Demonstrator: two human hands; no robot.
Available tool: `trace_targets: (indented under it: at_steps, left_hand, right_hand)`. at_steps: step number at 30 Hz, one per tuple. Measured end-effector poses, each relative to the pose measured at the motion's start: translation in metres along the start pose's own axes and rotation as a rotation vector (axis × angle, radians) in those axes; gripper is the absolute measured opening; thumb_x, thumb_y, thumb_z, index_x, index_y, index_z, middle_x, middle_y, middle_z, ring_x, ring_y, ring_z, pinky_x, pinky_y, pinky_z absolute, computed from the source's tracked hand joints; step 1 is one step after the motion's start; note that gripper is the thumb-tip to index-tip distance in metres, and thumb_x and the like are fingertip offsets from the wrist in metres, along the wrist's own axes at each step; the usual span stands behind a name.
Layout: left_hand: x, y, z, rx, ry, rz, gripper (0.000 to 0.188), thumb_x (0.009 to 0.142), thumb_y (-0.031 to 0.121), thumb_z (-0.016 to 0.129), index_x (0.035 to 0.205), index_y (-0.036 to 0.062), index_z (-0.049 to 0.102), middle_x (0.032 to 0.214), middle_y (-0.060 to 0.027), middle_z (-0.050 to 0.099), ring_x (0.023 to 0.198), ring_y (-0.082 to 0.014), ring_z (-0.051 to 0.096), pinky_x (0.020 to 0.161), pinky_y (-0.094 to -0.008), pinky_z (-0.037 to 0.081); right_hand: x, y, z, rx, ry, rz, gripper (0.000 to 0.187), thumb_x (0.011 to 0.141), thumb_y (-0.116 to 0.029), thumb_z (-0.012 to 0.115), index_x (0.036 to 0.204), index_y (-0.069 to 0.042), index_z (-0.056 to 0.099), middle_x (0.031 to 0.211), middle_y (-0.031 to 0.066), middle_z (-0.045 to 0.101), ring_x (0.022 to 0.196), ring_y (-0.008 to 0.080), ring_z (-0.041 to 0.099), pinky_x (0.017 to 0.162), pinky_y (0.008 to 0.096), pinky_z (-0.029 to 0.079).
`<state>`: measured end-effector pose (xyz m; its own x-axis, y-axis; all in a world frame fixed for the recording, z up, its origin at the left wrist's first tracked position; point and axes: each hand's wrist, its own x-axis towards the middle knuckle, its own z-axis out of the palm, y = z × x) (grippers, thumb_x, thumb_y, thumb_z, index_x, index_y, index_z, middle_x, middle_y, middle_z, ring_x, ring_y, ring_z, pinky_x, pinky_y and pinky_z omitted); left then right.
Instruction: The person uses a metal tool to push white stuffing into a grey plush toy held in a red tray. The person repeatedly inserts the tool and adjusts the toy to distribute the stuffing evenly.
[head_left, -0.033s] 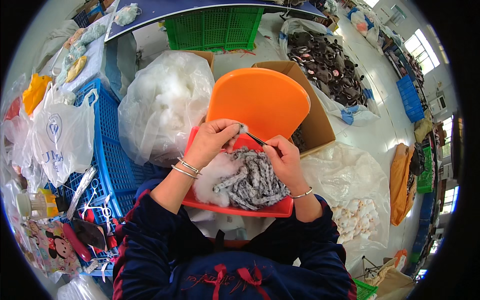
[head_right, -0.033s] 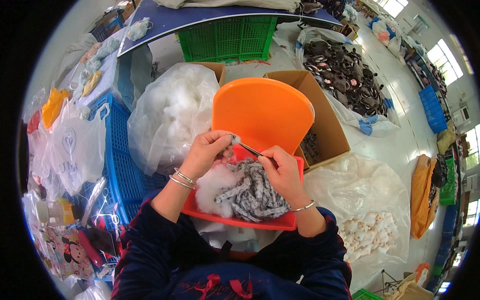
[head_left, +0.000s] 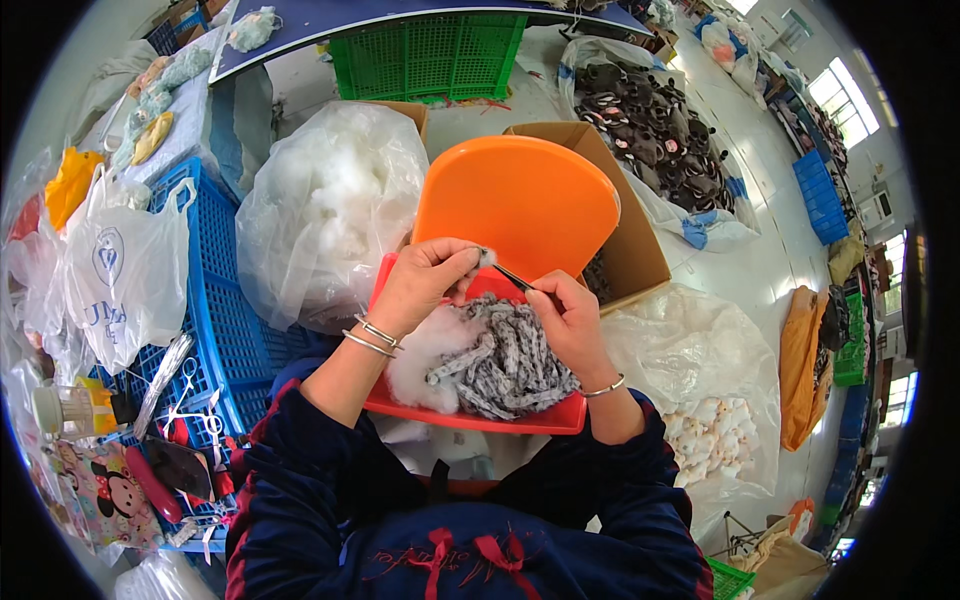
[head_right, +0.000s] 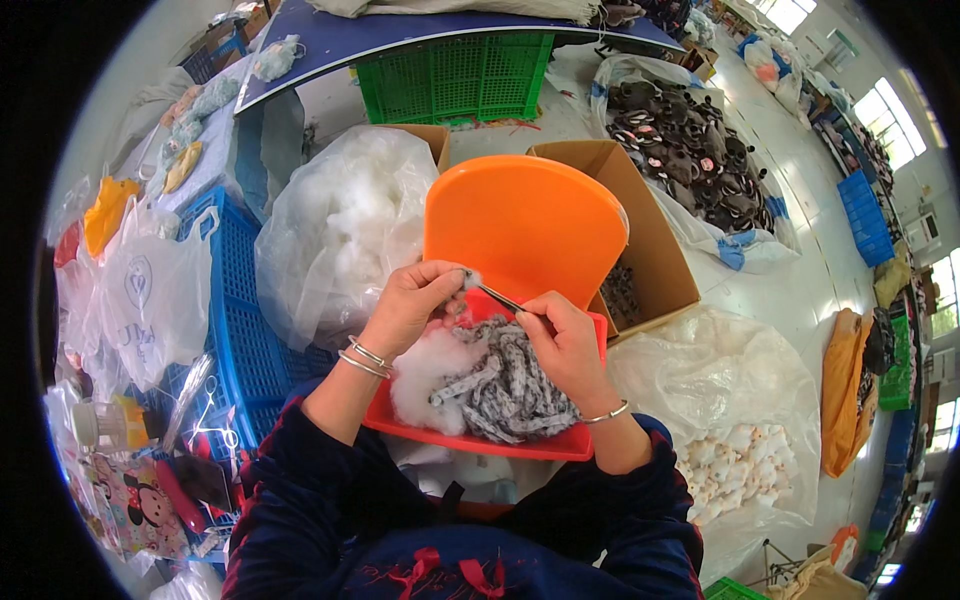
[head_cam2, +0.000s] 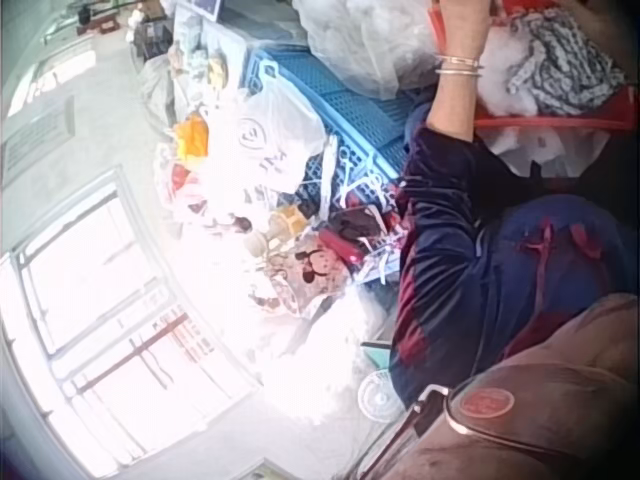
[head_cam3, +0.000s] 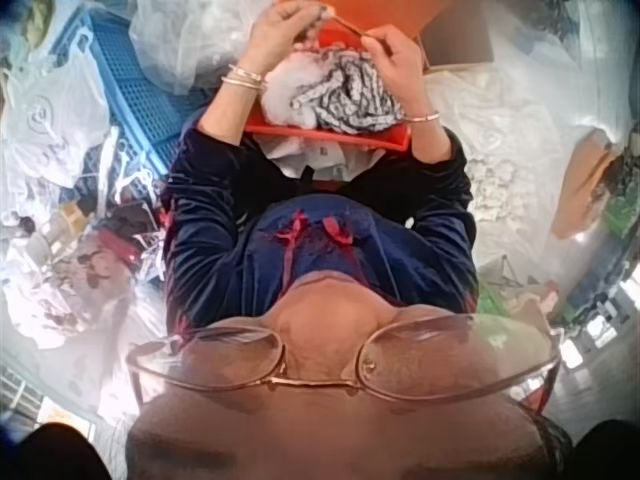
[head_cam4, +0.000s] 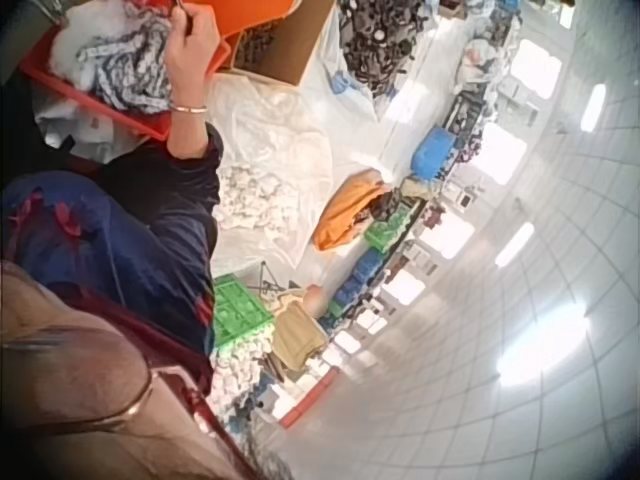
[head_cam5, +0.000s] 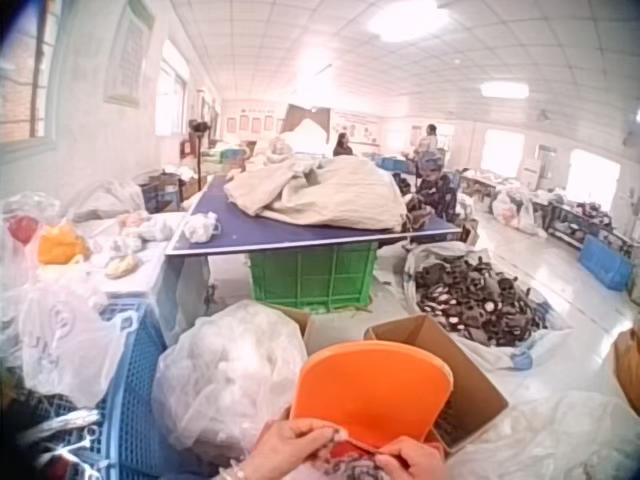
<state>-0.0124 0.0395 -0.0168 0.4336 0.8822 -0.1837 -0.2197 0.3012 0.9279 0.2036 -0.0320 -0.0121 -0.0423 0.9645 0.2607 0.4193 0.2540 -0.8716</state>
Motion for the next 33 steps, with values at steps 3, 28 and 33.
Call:
trace_targets:
  at_steps: [3, 28, 33]
  left_hand:
    - [0.001, -0.003, -0.002, 0.048, 0.002, 0.036, 0.020, 0.094, 0.020, 0.062, 0.093, 0.0010, 0.069, 0.072, 0.0023, 0.059, 0.057, -0.0043, 0.053, 0.053, -0.0196, 0.045]
    - [0.000, 0.001, 0.001, 0.245, -0.112, -0.006, 0.016, 0.092, 0.012, 0.063, 0.097, -0.0026, 0.067, 0.078, -0.0040, 0.067, 0.067, -0.0085, 0.062, 0.060, -0.0225, 0.052]
    - [0.004, -0.012, -0.006, 0.180, -0.182, -0.119, 0.017, 0.092, 0.014, 0.064, 0.099, -0.0013, 0.068, 0.080, -0.0049, 0.068, 0.071, -0.0104, 0.064, 0.062, -0.0238, 0.053]
  right_hand:
    - [0.000, 0.000, 0.000, -0.015, 0.004, 0.011, 0.006, 0.089, -0.003, 0.064, 0.089, 0.002, 0.061, 0.078, 0.0069, 0.059, 0.068, 0.0124, 0.055, 0.062, 0.0249, 0.044]
    - [0.001, -0.016, -0.011, -0.338, -0.060, -0.073, 0.009, 0.083, -0.008, 0.069, 0.087, -0.003, 0.063, 0.077, 0.0107, 0.060, 0.066, 0.0243, 0.060, 0.060, 0.0322, 0.046]
    - [0.002, -0.016, -0.011, -0.340, -0.133, -0.080, 0.009, 0.083, -0.010, 0.069, 0.087, -0.003, 0.063, 0.078, 0.0102, 0.060, 0.068, 0.0251, 0.061, 0.060, 0.0325, 0.047]
